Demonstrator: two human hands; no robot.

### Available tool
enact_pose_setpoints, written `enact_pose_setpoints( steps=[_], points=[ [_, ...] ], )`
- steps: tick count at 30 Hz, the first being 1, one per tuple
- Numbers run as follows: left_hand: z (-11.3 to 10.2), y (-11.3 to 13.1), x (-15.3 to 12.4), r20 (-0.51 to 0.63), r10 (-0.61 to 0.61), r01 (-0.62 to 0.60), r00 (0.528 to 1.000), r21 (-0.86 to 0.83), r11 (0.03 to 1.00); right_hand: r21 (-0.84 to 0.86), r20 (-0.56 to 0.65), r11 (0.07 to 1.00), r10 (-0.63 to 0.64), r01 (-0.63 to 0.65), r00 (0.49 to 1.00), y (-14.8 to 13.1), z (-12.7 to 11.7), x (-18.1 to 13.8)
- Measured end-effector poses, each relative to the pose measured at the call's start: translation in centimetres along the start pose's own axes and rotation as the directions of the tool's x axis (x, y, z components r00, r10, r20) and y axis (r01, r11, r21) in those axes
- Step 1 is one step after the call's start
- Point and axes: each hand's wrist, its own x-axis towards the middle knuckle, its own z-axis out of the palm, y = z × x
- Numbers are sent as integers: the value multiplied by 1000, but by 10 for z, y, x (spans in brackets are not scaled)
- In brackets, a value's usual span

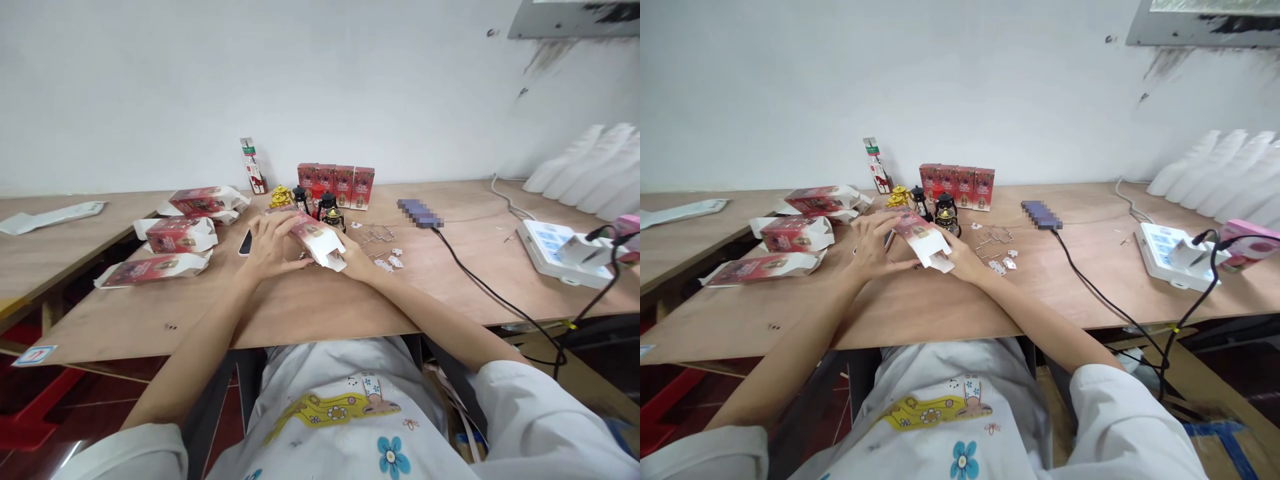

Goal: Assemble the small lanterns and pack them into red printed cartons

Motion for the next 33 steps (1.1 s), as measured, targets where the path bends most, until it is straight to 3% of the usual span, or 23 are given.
enact_pose_setpoints(
  steps=[6,14,17,20,27,33],
  points=[
    [-7,13,12,270,172,-146,947,-114,983,-173,90,971,-154,167,984,3,-7,4],
    [3,2,7,257,89,-67,962,-94,993,-252,108,950,-160,183,981,-6,-24,8],
    [1,-7,4,239,-19,25,971,-22,999,-177,110,975,-114,132,987,-7,-25,6],
    [0,-11,1,248,-83,84,965,7,996,-99,34,995,-4,7,999,-6,-20,5],
    [5,-6,0,184,124,-119,975,-38,992,-16,-183,977,206,-213,961,-14,-9,8],
    [7,-9,-2,181,106,-105,978,-14,994,74,-117,968,248,-241,962,-16,-9,9]
  ],
)
